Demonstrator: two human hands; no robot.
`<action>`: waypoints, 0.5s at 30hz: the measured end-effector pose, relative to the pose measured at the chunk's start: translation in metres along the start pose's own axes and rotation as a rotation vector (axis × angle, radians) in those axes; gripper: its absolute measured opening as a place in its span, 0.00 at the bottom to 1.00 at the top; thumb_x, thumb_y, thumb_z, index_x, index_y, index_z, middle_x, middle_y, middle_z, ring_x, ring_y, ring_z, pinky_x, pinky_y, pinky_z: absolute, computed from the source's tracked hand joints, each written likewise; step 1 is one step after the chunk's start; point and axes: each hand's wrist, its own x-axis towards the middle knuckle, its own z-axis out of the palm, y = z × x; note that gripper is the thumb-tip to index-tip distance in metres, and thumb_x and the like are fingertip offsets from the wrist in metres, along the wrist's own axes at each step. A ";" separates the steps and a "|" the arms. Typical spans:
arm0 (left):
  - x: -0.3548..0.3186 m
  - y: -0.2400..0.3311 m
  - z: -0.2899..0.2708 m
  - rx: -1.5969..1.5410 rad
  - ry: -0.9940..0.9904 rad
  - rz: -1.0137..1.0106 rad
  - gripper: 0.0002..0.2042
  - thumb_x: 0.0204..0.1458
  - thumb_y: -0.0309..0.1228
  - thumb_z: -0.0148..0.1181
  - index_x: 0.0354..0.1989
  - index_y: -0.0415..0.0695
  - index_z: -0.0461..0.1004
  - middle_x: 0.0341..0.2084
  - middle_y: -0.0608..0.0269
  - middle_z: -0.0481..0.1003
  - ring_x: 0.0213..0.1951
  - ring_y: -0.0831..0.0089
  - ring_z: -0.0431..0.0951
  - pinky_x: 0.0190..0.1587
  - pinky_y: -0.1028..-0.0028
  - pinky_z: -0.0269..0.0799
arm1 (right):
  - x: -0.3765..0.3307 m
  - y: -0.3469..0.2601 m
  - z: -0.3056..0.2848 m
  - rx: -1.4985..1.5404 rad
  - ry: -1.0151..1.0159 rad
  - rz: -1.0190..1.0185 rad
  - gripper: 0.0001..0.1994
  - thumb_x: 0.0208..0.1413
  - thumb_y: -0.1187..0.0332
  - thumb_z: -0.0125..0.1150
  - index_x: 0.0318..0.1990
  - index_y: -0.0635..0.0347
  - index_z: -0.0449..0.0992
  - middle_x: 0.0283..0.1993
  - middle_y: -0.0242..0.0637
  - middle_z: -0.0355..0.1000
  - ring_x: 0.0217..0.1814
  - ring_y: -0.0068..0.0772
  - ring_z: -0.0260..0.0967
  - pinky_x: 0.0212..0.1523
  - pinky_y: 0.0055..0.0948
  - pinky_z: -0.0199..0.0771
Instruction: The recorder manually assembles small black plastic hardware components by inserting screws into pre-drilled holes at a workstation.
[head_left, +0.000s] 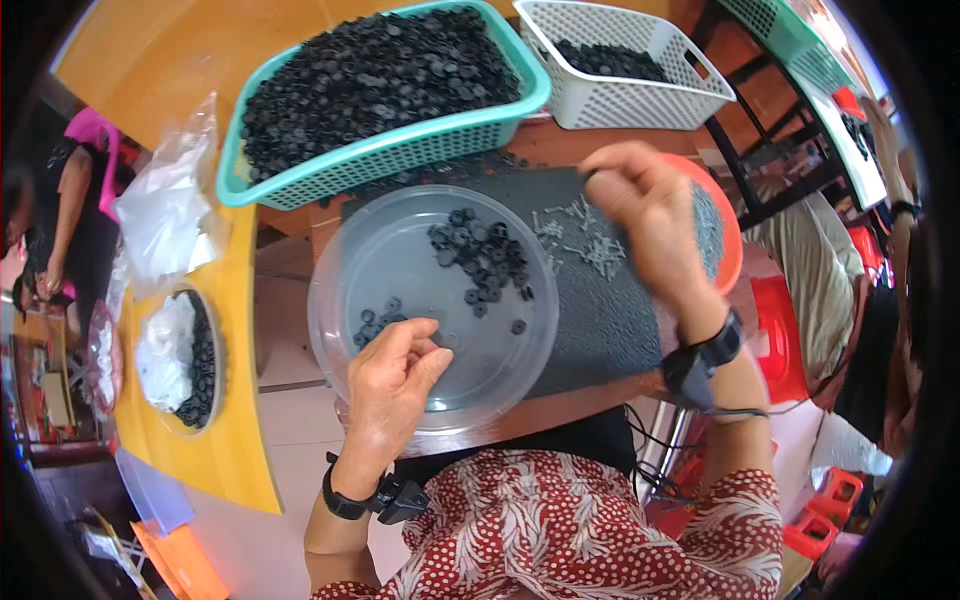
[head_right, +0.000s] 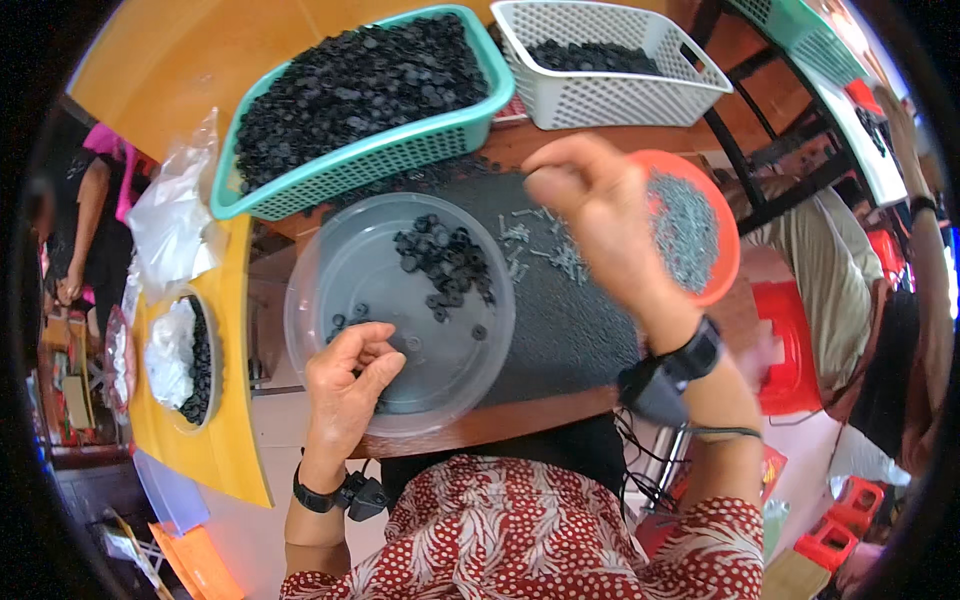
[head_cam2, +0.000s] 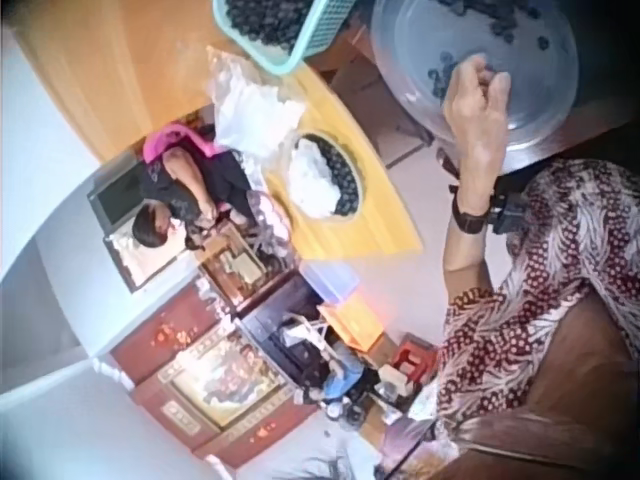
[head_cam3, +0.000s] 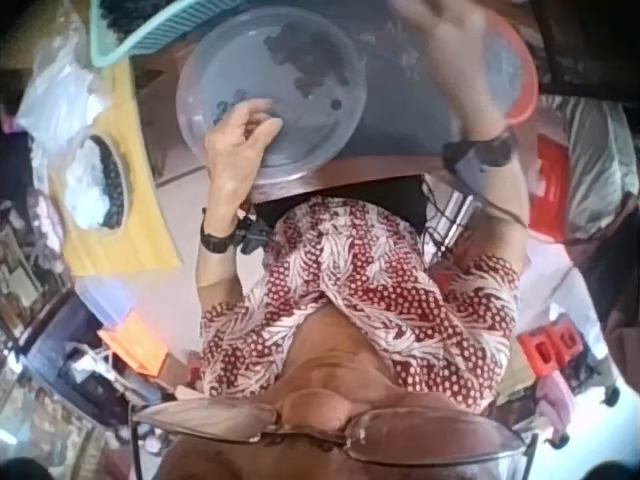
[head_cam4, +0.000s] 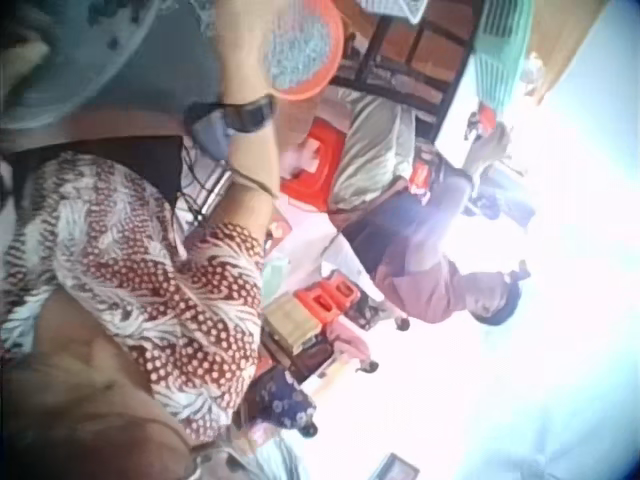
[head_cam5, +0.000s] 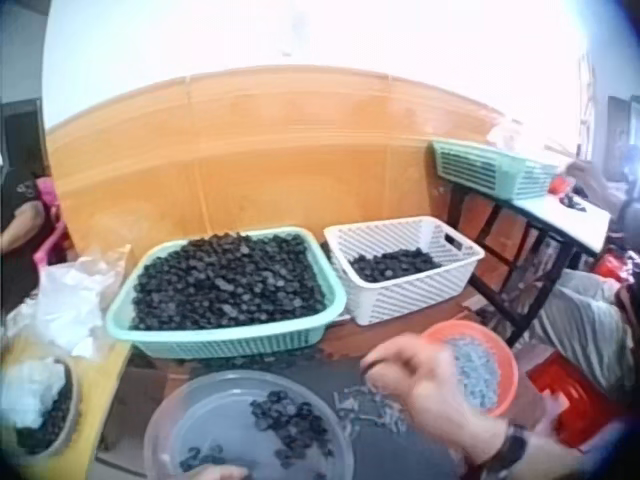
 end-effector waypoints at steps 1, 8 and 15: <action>0.003 -0.003 -0.001 -0.005 -0.031 0.022 0.11 0.46 0.21 0.60 0.39 0.34 0.72 0.25 0.66 0.73 0.28 0.81 0.70 0.32 0.81 0.68 | 0.017 0.003 -0.013 -0.139 0.052 -0.119 0.06 0.46 0.77 0.57 0.33 0.66 0.75 0.27 0.28 0.70 0.31 0.18 0.64 0.32 0.20 0.66; 0.032 0.006 -0.010 0.276 -0.006 0.249 0.13 0.45 0.21 0.57 0.41 0.36 0.71 0.29 0.56 0.74 0.29 0.69 0.74 0.34 0.74 0.69 | 0.140 0.037 -0.090 -0.623 0.349 -0.209 0.10 0.41 0.69 0.61 0.33 0.61 0.78 0.28 0.42 0.76 0.31 0.35 0.73 0.35 0.31 0.71; 0.080 -0.007 0.000 0.489 -0.037 0.454 0.20 0.41 0.17 0.50 0.47 0.36 0.67 0.38 0.51 0.70 0.39 0.56 0.68 0.43 0.64 0.65 | 0.187 0.078 -0.098 -1.156 0.340 -0.494 0.17 0.41 0.66 0.55 0.41 0.58 0.78 0.36 0.54 0.74 0.40 0.51 0.72 0.46 0.41 0.67</action>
